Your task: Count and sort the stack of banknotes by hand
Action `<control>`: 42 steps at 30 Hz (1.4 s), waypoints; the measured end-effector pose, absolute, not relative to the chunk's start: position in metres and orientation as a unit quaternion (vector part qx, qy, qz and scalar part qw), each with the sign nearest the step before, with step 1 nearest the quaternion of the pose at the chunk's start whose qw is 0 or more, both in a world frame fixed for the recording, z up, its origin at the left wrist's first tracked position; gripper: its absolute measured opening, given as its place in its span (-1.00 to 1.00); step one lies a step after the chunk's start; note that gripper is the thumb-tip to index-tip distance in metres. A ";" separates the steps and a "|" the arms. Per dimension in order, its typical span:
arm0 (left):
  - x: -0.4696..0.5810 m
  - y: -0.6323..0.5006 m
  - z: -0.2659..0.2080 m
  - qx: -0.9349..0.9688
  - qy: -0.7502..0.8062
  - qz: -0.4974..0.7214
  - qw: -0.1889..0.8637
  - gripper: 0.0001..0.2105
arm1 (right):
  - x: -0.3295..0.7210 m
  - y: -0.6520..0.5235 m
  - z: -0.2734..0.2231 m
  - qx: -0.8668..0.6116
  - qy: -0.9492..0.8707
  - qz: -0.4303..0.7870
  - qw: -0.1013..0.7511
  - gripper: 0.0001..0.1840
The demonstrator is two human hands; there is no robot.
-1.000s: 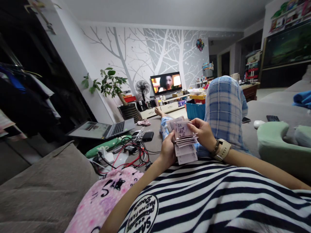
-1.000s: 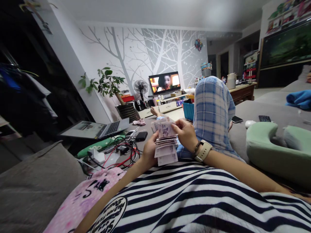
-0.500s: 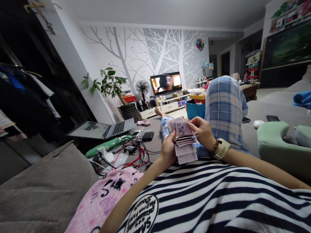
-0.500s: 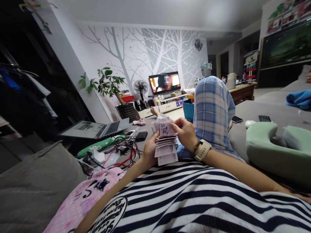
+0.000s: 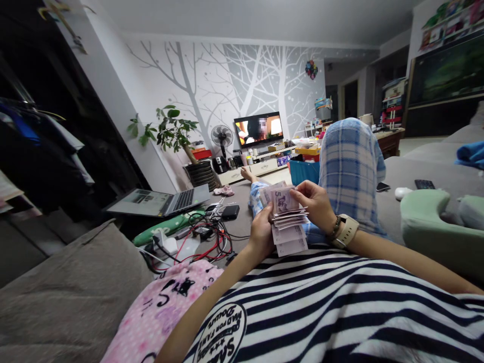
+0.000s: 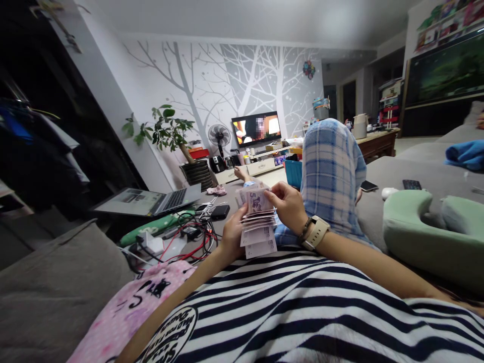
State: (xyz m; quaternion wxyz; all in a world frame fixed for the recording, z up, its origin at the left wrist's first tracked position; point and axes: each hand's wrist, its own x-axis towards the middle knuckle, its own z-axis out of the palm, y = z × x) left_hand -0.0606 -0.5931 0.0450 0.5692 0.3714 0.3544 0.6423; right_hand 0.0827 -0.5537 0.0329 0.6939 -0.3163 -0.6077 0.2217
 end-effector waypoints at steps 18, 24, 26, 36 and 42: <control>-0.061 -0.595 0.049 0.387 0.386 0.641 0.539 -0.77 | 0.080 -0.556 0.032 -0.300 -0.580 0.267 0.709 -0.52; -0.063 -0.593 0.047 0.397 0.392 0.635 0.534 -0.79 | 0.082 -0.560 0.029 -0.312 -0.595 0.229 0.704 -0.49; -0.064 -0.593 0.048 0.396 0.390 0.636 0.535 -0.77 | 0.084 -0.562 0.027 -0.314 -0.604 0.207 0.703 -0.52; -0.063 -0.593 0.050 0.394 0.384 0.641 0.536 -0.74 | 0.089 -0.573 0.023 -0.256 -0.655 0.221 0.675 -0.67; -0.063 -0.596 0.053 0.384 0.396 0.646 0.528 -0.75 | 0.086 -0.577 0.028 -0.236 -0.655 0.250 0.673 -0.57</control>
